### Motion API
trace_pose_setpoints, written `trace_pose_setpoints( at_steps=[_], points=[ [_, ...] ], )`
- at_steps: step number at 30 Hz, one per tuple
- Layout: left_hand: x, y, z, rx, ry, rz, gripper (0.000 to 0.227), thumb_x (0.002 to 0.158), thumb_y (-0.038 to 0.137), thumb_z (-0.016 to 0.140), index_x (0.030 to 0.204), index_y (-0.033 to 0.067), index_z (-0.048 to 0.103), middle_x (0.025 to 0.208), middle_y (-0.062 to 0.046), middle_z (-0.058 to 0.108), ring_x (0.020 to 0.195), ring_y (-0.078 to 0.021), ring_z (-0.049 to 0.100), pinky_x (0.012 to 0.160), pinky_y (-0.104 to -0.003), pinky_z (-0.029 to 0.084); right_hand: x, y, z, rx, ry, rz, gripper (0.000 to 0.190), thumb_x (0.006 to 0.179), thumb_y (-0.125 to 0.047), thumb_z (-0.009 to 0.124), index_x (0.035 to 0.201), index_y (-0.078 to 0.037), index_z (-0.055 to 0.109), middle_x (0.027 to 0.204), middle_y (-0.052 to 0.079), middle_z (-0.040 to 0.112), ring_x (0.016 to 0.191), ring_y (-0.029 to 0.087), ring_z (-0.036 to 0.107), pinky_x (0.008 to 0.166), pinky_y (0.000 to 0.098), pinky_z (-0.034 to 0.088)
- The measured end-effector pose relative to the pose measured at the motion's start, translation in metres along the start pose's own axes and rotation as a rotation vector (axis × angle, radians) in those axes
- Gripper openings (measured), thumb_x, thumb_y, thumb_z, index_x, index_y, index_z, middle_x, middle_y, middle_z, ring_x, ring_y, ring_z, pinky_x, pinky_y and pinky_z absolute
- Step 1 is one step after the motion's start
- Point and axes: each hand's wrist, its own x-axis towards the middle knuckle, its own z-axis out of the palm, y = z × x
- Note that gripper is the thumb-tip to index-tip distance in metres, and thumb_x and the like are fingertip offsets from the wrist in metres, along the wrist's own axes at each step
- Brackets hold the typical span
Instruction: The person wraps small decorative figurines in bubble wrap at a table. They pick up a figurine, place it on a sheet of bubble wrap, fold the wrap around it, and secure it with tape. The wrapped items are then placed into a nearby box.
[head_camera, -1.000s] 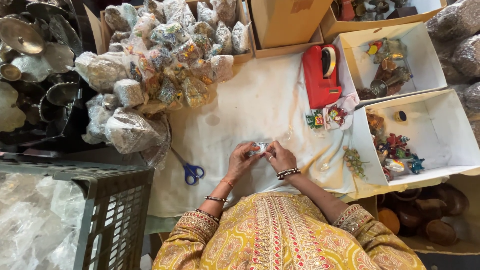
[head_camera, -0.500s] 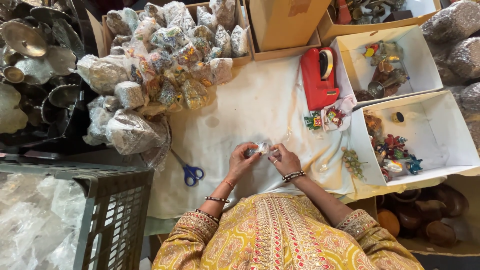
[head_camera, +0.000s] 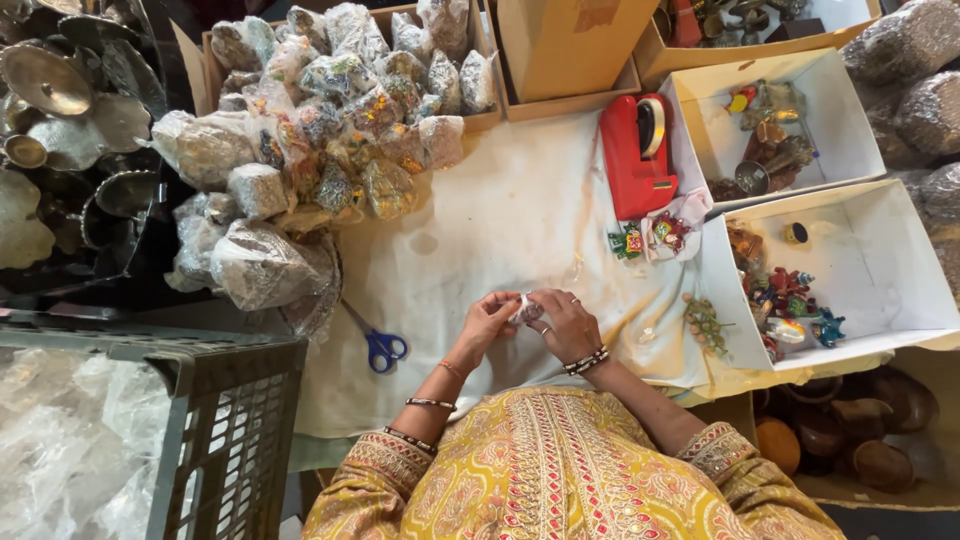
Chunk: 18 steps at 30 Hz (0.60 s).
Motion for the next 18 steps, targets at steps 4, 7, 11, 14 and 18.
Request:
trace_pose_setpoints(
  at_steps=[4, 7, 11, 14, 18],
  points=[
    [-0.008, 0.006, -0.008, -0.004, -0.034, -0.09, 0.031, 0.097, 0.031, 0.067, 0.119, 0.0101, 0.067, 0.096, 0.003, 0.071, 0.075, -0.0069, 0.065, 0.066, -0.022, 0.055, 0.002, 0.013, 0.005, 0.161, -0.107, 0.197, 0.049, 0.084, -0.025, 0.079, 0.13, -0.016, 0.065, 0.118, 0.007, 0.071, 0.096, 0.025, 0.071, 0.08, 0.0355, 0.058],
    [-0.009, 0.002, -0.012, 0.037, -0.078, -0.039, 0.033, 0.096, 0.027, 0.069, 0.124, 0.0102, 0.067, 0.098, 0.004, 0.07, 0.077, -0.0052, 0.062, 0.069, -0.022, 0.054, -0.002, 0.042, 0.031, 0.471, -0.161, 0.359, 0.045, 0.095, -0.032, 0.073, 0.133, -0.01, 0.064, 0.106, 0.008, 0.078, 0.092, 0.016, 0.075, 0.08, 0.0296, 0.058],
    [-0.012, -0.001, -0.009, 0.071, -0.102, 0.042, 0.035, 0.093, 0.018, 0.071, 0.126, 0.0099, 0.066, 0.1, 0.004, 0.072, 0.084, -0.0011, 0.063, 0.073, -0.021, 0.052, -0.002, 0.051, 0.042, 0.847, -0.291, 0.572, 0.046, 0.099, -0.035, 0.062, 0.135, -0.006, 0.062, 0.108, 0.005, 0.075, 0.091, 0.01, 0.07, 0.07, 0.0279, 0.06],
    [-0.003, -0.018, -0.017, 0.02, -0.101, 0.086, 0.032, 0.095, 0.014, 0.071, 0.125, 0.0064, 0.068, 0.099, 0.003, 0.072, 0.083, -0.0025, 0.062, 0.073, -0.021, 0.052, 0.003, 0.045, 0.037, 0.813, -0.315, 0.581, 0.044, 0.099, -0.032, 0.063, 0.133, -0.005, 0.063, 0.105, 0.005, 0.076, 0.088, 0.011, 0.07, 0.069, 0.0273, 0.059],
    [0.009, -0.035, -0.029, -0.093, -0.03, 0.096, 0.028, 0.097, 0.012, 0.071, 0.124, 0.0021, 0.069, 0.098, 0.0, 0.071, 0.081, -0.0061, 0.063, 0.074, -0.023, 0.053, -0.004, 0.064, 0.051, 0.927, -0.257, 0.485, 0.037, 0.098, -0.021, 0.062, 0.13, -0.003, 0.062, 0.108, 0.004, 0.076, 0.092, 0.008, 0.072, 0.072, 0.0245, 0.058]
  ],
)
